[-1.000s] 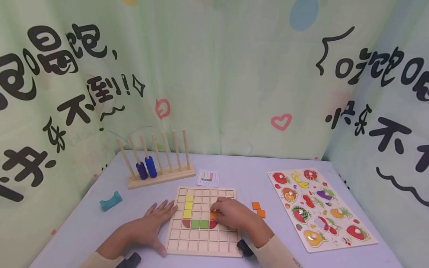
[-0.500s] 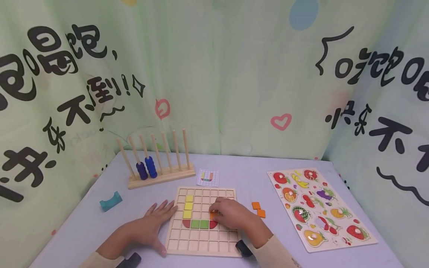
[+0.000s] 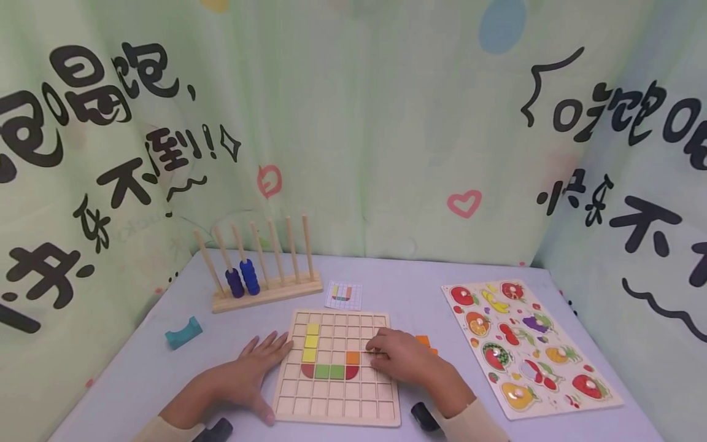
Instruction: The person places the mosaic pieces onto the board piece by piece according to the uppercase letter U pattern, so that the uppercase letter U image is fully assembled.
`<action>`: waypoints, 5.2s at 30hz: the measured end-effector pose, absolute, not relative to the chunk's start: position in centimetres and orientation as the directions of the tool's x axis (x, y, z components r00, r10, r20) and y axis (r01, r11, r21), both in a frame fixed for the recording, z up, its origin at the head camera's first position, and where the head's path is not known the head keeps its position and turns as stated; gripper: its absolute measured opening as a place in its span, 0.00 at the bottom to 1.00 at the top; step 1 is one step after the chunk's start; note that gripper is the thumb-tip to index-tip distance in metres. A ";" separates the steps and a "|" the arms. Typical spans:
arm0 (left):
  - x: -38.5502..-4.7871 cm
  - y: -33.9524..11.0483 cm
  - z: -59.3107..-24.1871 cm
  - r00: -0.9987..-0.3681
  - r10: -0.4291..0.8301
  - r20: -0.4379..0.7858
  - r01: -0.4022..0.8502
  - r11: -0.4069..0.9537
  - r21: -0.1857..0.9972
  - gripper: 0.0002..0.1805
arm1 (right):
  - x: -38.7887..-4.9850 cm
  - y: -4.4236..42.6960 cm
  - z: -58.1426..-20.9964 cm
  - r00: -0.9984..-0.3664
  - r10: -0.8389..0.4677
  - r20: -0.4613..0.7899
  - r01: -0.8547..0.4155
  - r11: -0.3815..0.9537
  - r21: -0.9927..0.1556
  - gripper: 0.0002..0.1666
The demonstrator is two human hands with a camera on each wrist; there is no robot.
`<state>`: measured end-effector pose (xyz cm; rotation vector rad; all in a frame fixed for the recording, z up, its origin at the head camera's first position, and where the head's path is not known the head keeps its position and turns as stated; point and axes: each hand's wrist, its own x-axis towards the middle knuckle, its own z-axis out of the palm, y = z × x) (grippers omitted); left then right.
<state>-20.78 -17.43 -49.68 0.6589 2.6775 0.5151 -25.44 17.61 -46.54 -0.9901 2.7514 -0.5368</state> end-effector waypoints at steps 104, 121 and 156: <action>-20.9 -17.4 -50.0 -0.837 0.499 -0.225 0.379 0.825 0.418 0.75 | -27.1 17.0 -46.1 -0.815 -0.577 -0.049 -0.496 0.739 -0.456 0.14; -20.7 -17.4 -49.7 -0.837 0.499 -0.226 0.374 0.823 0.428 0.74 | -27.8 15.1 -46.4 -0.758 -0.652 -0.022 -0.580 0.689 -0.435 0.14; -20.6 -17.4 -49.4 -0.838 0.498 -0.223 0.382 0.827 0.412 0.74 | -28.4 13.9 -47.2 -0.732 -0.681 -0.020 -0.615 0.674 -0.409 0.13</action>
